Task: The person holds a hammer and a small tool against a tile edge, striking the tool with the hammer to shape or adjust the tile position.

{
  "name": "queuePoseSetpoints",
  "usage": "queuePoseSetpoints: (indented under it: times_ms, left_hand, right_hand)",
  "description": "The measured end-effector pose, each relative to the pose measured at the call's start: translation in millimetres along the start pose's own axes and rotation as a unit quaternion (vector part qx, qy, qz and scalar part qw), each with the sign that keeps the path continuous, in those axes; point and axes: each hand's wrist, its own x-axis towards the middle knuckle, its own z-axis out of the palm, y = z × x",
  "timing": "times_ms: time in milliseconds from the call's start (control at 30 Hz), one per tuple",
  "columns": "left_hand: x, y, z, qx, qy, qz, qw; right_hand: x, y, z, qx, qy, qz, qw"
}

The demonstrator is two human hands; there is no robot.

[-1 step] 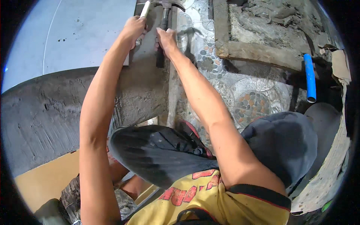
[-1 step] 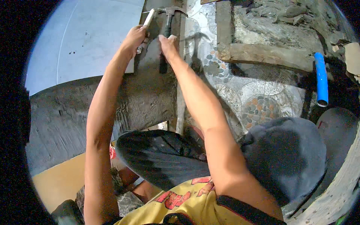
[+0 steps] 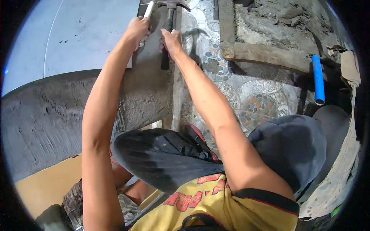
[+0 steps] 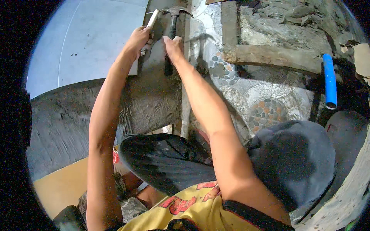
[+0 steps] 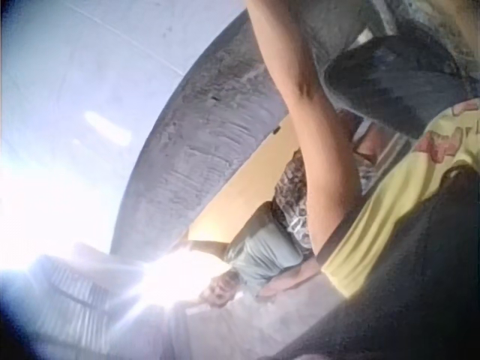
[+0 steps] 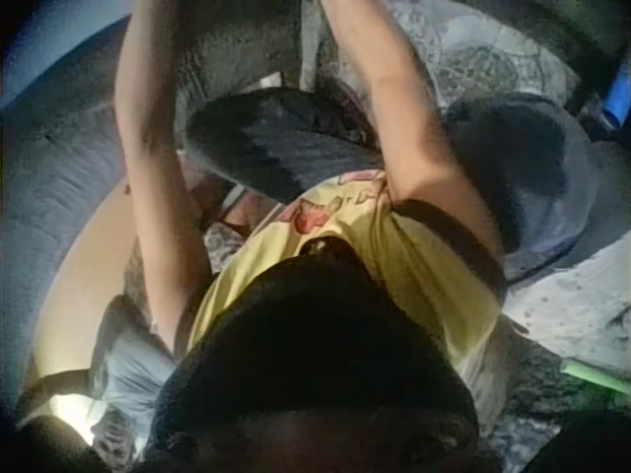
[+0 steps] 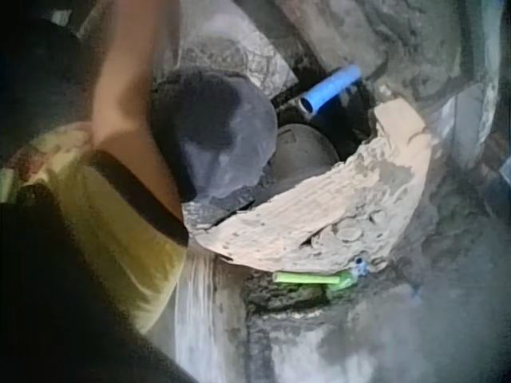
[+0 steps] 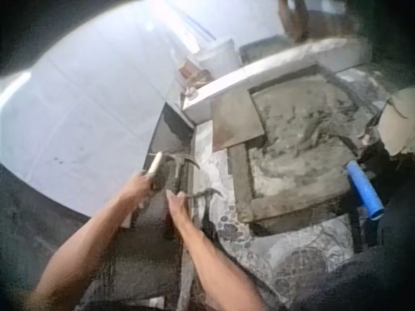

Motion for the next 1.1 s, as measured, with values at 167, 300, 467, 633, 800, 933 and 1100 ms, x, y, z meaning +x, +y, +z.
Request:
queuePoseSetpoints:
  times_ms: [167,300,467,633,800,933,1100]
  left_hand:
    - [8,-13,-9,-0.038,-0.011,-0.001,0.999]
    - [1,-12,-9,0.021,0.011,0.003,1.000]
    - [-2,-1,-1,-0.045,-0.021,-0.014,0.999]
    - [1,-19,-17,-0.099,-0.033,-0.055,0.993]
    - [-3,-18,-32,-0.030,-0.033,0.014,0.999]
    - [-5,-8,-25,-0.093,-0.044,0.011,0.995]
    - [8,-22,-23,-0.022,-0.064,0.042,0.997]
  right_hand:
    - [3,14,13,0.021,0.011,0.012,1.000]
    - [-3,13,18,0.018,-0.015,-0.024,0.999]
    - [8,1,-2,-0.050,-0.020,-0.056,0.997]
    - [-12,-31,-6,-0.231,0.010,-0.033,0.972]
    - [-34,-63,-6,-0.010,-0.040,0.066,0.997]
    - [-25,-65,-8,0.029,-0.029,0.057,0.997]
    - [-24,-61,-2,0.038,-0.015,0.050,0.998]
